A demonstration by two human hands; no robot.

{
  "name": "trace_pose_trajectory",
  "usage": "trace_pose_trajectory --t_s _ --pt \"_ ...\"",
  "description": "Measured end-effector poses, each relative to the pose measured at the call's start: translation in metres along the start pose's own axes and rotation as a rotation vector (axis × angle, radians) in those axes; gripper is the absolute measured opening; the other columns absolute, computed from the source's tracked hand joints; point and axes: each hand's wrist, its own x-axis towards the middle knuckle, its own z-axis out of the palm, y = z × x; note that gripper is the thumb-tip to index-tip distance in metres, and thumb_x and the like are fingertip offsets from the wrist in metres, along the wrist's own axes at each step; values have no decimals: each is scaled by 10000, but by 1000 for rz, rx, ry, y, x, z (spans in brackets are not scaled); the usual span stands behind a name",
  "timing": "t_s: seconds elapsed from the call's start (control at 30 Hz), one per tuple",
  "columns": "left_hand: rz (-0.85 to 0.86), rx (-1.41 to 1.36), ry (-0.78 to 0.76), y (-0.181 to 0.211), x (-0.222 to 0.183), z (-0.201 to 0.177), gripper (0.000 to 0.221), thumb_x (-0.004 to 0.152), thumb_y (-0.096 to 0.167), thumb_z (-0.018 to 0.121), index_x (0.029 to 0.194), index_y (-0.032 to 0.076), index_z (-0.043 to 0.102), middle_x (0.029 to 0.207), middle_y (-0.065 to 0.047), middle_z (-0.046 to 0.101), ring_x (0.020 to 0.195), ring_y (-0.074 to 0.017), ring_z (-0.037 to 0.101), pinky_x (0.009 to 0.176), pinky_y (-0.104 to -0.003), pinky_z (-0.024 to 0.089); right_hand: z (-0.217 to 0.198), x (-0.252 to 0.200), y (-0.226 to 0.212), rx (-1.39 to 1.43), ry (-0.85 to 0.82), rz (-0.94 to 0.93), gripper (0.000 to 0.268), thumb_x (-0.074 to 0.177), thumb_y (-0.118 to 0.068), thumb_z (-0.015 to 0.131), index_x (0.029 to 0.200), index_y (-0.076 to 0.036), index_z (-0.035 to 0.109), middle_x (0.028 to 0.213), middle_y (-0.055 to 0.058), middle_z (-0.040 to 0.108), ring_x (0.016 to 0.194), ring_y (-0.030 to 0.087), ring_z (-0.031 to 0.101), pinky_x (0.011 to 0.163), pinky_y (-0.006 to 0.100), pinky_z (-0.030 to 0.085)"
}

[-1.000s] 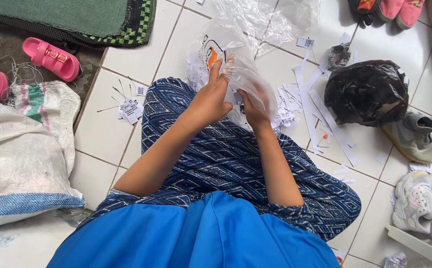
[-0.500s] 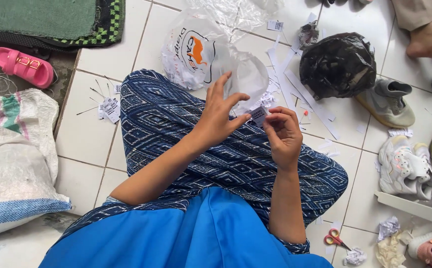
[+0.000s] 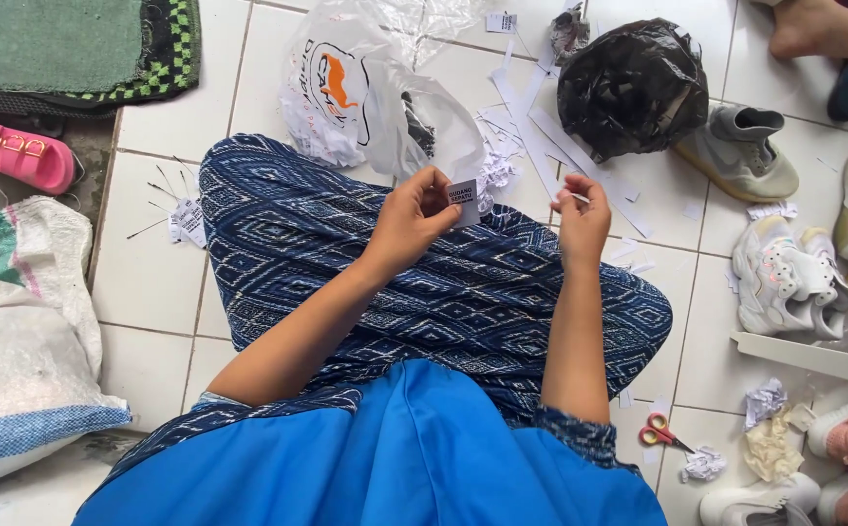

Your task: The person is sitting on the floor, picking up small paper tags and attaching them to small items, likely for labeling or pricing.

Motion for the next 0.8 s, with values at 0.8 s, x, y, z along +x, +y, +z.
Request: trace_pose_trajectory --t_s 0.8 --pt "-25 -43 -79 10 6 10 93 918 124 756 996 85 726 802 -113 741 753 -175 669 695 -320 564 12 67 140 -1021 367 279 95 1013 15 542 1084 70 513 1057 211 573 933 453 710 807 533 625"
